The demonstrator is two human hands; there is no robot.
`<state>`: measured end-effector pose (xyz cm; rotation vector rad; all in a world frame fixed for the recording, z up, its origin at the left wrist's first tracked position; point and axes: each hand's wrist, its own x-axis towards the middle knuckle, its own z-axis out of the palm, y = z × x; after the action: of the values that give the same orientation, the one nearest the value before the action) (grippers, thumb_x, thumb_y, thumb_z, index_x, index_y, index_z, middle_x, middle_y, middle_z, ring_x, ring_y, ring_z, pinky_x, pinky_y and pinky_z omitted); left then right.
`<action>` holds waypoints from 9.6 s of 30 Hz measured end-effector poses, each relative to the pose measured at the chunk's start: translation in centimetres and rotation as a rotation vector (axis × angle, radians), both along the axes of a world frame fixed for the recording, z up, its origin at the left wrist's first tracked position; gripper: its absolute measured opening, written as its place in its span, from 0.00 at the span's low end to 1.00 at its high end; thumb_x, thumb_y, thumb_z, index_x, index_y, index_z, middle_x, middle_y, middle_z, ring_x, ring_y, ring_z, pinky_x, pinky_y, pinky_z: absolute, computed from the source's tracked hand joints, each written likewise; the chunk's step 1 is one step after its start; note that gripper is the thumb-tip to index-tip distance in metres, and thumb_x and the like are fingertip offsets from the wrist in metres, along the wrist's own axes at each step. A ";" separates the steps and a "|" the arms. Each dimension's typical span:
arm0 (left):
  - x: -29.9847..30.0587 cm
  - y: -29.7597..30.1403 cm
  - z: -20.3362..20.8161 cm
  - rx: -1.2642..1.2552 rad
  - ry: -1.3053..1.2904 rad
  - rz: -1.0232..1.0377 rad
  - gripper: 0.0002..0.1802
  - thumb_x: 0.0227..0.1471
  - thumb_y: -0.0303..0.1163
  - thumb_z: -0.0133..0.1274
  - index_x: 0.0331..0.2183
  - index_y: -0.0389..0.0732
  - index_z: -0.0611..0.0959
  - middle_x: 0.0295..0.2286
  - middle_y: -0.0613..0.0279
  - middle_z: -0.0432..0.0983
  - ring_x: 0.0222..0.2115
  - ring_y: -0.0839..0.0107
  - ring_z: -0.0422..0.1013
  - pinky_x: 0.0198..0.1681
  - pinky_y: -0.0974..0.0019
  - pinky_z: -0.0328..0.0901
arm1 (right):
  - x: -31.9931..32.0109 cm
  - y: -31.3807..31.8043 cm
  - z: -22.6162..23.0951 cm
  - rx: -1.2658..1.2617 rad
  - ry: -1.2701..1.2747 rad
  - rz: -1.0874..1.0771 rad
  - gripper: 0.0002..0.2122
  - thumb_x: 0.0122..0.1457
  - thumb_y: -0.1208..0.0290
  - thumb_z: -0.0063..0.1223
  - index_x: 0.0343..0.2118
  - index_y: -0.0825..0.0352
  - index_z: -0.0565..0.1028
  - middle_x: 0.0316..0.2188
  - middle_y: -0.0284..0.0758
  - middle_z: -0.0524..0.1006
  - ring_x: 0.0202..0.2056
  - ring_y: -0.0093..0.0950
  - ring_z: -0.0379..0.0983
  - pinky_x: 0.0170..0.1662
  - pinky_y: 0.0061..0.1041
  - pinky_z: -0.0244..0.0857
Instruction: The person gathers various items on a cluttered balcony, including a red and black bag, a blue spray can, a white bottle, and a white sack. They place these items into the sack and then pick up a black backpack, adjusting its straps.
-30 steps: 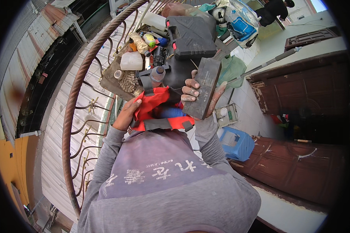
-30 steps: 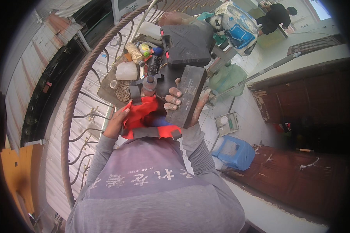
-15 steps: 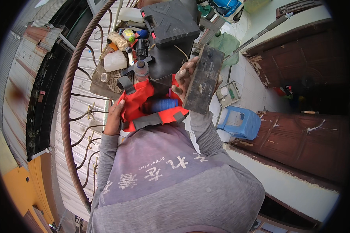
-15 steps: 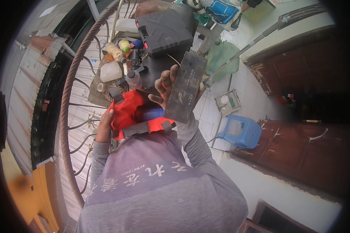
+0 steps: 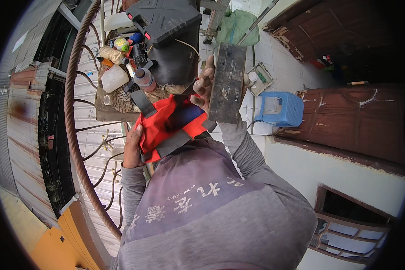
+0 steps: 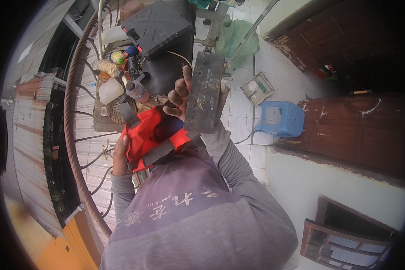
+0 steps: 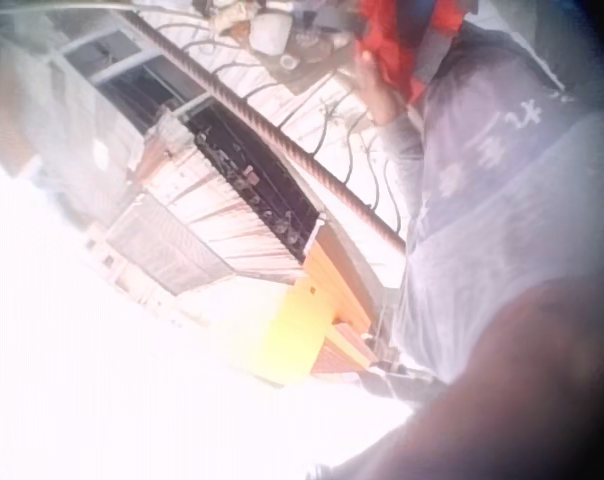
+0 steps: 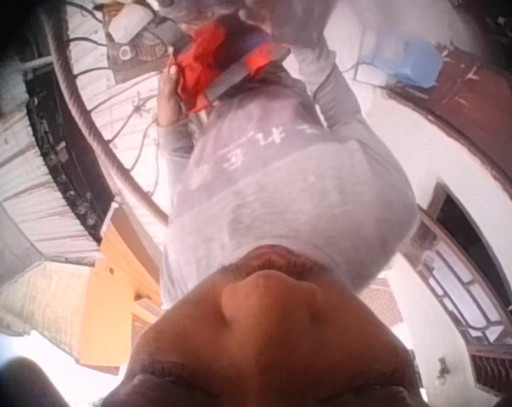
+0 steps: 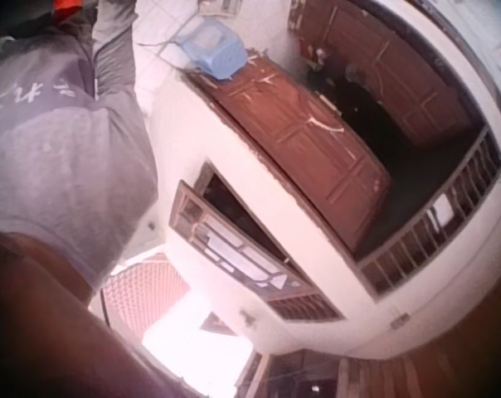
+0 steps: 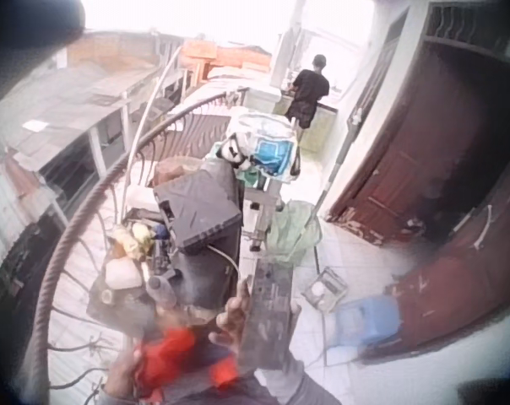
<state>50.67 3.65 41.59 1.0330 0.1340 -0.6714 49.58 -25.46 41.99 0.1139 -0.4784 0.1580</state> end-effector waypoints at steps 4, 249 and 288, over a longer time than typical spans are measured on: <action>-1.7 -1.2 -0.3 -0.118 0.116 -0.293 0.24 0.66 0.38 0.45 0.56 0.31 0.72 0.48 0.57 0.76 0.46 0.73 0.74 0.52 0.69 0.67 | -6.5 -2.3 -0.1 -0.097 0.545 -0.122 0.35 0.57 0.42 0.49 0.61 0.65 0.65 0.29 0.32 0.66 0.29 0.24 0.67 0.40 0.30 0.68; -12.8 -11.0 5.4 0.169 -0.109 0.310 0.28 0.60 0.44 0.52 0.51 0.29 0.79 0.40 0.60 0.79 0.41 0.75 0.73 0.46 0.73 0.65 | 14.8 -10.1 -2.0 -1.854 -0.316 -0.085 0.29 0.52 0.60 0.69 0.53 0.70 0.71 0.45 0.40 0.77 0.43 0.28 0.77 0.47 0.27 0.72; -0.7 8.5 -3.6 -0.238 0.067 -0.187 0.28 0.62 0.43 0.51 0.54 0.30 0.76 0.44 0.60 0.78 0.45 0.74 0.70 0.51 0.72 0.62 | 26.3 6.7 0.8 -0.880 0.311 -0.341 0.34 0.49 0.63 0.56 0.62 0.63 0.61 0.56 0.36 0.70 0.55 0.36 0.69 0.58 0.41 0.68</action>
<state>49.97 12.10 37.96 0.8000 0.0146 -0.8704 75.88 -18.74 42.83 -0.7916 -0.0820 0.0041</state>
